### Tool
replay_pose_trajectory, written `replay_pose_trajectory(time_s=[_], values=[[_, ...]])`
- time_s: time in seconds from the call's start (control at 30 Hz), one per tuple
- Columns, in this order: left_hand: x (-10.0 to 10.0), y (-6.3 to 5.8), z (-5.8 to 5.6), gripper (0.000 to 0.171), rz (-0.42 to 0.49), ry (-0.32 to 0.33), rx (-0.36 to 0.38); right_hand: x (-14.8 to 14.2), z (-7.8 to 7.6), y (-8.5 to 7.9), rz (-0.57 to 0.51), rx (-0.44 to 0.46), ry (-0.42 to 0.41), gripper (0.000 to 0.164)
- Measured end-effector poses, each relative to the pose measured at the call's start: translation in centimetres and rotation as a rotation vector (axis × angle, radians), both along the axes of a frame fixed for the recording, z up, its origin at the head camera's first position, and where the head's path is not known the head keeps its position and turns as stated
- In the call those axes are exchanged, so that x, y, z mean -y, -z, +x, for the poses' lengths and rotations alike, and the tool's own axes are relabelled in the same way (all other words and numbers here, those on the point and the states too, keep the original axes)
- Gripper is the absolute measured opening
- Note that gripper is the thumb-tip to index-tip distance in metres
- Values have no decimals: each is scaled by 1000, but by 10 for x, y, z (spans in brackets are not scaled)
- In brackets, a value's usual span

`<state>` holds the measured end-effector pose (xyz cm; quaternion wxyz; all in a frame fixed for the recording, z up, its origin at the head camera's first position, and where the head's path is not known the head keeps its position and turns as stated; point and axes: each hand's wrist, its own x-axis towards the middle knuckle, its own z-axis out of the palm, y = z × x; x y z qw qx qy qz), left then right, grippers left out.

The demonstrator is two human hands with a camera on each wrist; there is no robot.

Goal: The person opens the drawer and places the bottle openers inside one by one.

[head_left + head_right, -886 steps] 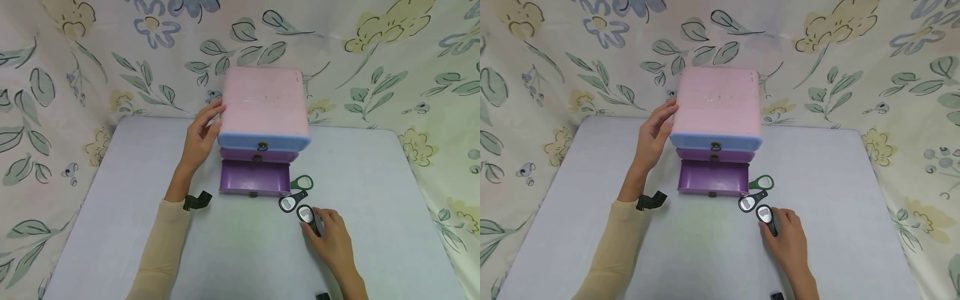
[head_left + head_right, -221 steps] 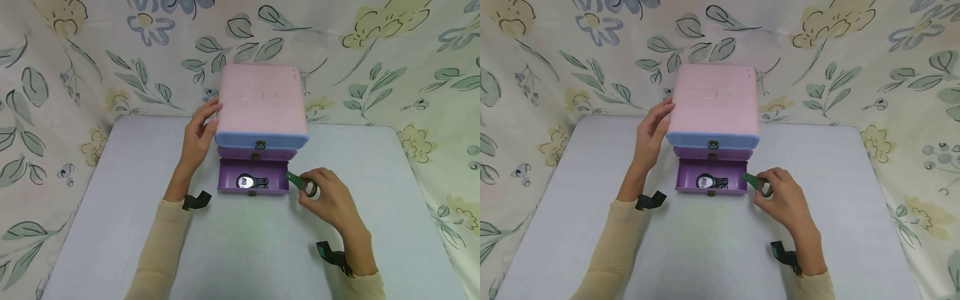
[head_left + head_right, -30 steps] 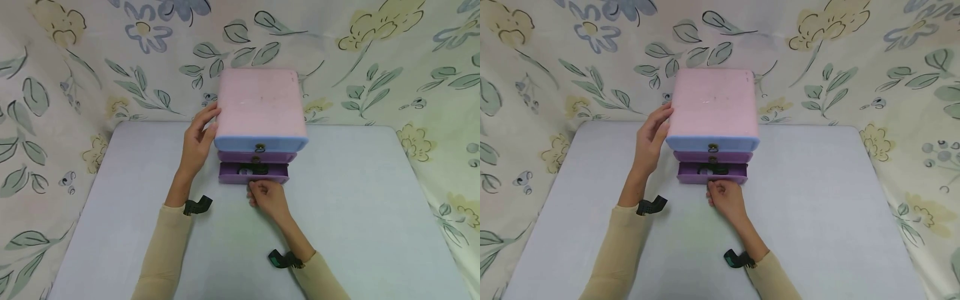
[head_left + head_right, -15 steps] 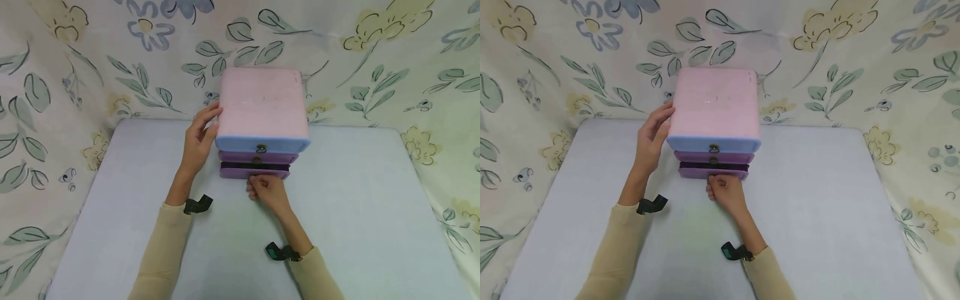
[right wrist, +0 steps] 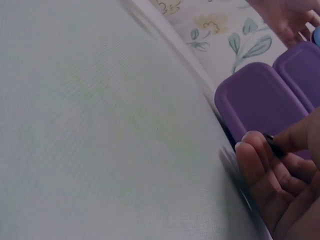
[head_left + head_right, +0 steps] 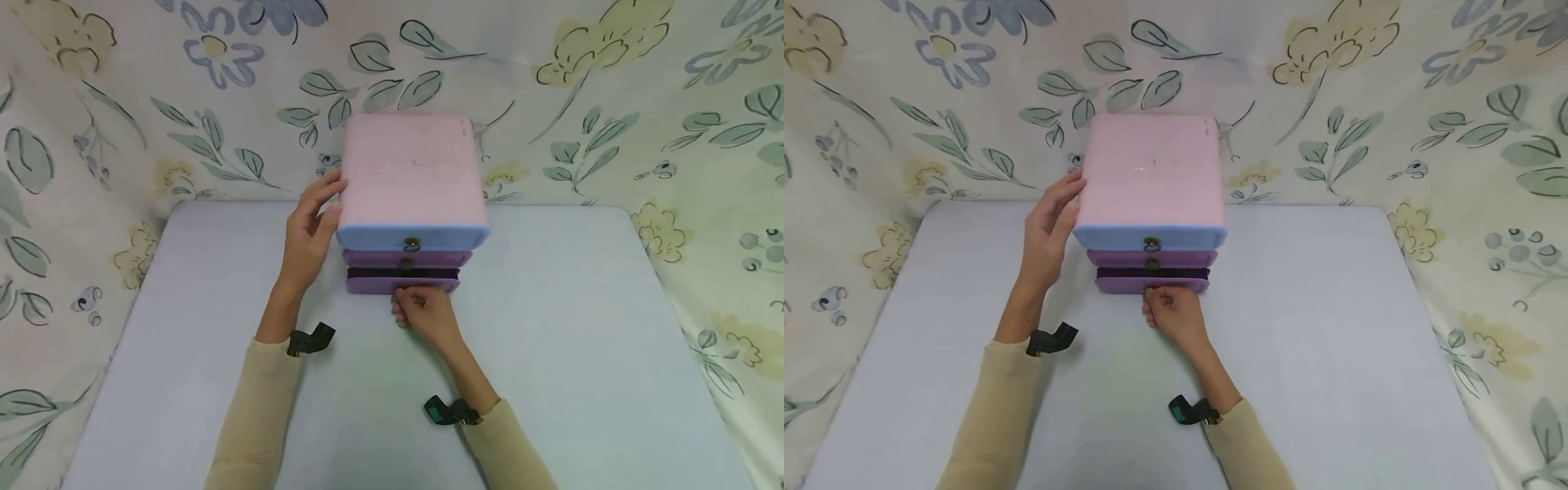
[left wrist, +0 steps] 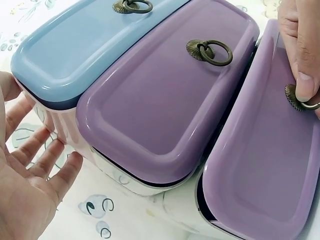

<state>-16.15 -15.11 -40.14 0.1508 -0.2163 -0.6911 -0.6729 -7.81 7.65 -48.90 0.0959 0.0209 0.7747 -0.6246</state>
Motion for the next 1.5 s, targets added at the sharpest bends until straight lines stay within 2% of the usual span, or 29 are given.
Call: replay_pose_trajectory(time_s=[0.4,0.8,1.0,1.23,1.5], values=[[-1,1,0,39,0,-4,-11,-1,-2,-2,-24,12,-10,27],[3,4,6,39,10,-12,2,5,-4,2,-63,52,17,27],[1,3,2,40,7,11,-20,4,-8,1,-70,36,43,27],[-3,5,2,41,19,22,-19,1,-9,6,-83,33,49,26],[-1,3,1,41,22,14,-13,3,-13,9,-100,16,38,28]])
